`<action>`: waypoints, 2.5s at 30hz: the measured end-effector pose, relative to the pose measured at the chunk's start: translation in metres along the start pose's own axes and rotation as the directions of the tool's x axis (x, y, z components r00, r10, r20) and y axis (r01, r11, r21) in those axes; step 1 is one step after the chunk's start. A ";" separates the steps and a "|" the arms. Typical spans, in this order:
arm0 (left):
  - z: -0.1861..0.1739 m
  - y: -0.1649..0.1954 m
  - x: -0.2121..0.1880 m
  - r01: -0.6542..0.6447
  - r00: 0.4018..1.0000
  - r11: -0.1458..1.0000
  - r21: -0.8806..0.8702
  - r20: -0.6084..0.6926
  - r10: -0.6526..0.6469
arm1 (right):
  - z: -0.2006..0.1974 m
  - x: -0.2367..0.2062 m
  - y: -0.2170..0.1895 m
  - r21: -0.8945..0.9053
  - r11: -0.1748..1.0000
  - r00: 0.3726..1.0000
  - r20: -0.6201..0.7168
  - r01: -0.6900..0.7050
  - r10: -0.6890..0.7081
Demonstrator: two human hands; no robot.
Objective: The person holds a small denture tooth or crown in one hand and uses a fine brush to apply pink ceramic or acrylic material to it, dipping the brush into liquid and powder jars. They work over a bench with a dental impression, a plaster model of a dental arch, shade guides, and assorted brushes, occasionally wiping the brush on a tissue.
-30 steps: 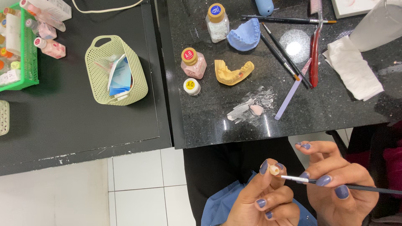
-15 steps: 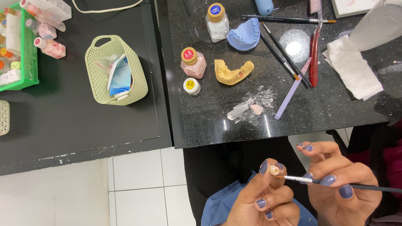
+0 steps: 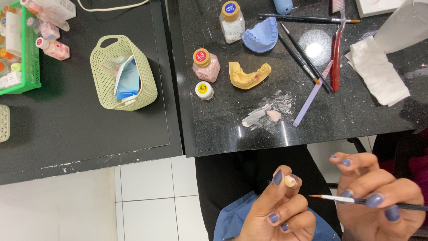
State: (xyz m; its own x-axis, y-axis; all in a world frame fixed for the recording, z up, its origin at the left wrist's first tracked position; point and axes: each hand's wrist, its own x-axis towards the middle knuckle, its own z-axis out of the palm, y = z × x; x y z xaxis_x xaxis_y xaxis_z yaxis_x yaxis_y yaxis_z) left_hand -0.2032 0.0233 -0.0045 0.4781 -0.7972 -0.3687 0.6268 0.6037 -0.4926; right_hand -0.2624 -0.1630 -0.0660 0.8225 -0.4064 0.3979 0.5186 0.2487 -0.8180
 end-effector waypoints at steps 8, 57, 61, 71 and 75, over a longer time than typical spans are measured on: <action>0.005 -0.005 0.000 -0.028 0.995 0.999 0.036 -0.092 0.032 | -0.039 0.011 0.000 -0.413 0.860 0.953 0.176 0.299 -0.246; -0.002 -0.006 -0.008 0.032 0.999 0.977 0.209 0.026 -0.038 | -0.008 0.023 -0.011 -0.227 0.972 0.992 0.118 0.069 -0.042; -0.003 -0.007 -0.008 0.025 0.998 0.978 0.206 0.047 -0.035 | -0.004 0.026 -0.011 -0.175 0.982 0.990 0.133 0.069 -0.046; -0.001 -0.007 -0.008 0.022 1.000 0.978 0.207 0.004 -0.023 | 0.000 0.028 -0.013 -0.176 0.984 0.995 0.100 0.023 -0.006; -0.001 -0.007 -0.009 0.031 0.999 0.979 0.202 0.018 -0.035 | 0.000 0.029 -0.012 -0.157 0.987 0.994 0.110 0.039 -0.022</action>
State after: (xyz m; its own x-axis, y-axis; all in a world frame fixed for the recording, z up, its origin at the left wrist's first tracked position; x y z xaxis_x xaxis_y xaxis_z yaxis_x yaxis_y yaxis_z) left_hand -0.2126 0.0262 0.0014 0.4665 -0.8178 -0.3370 0.7525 0.5672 -0.3347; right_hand -0.2452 -0.1781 -0.0448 0.8318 -0.3122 0.4589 0.5071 0.0912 -0.8571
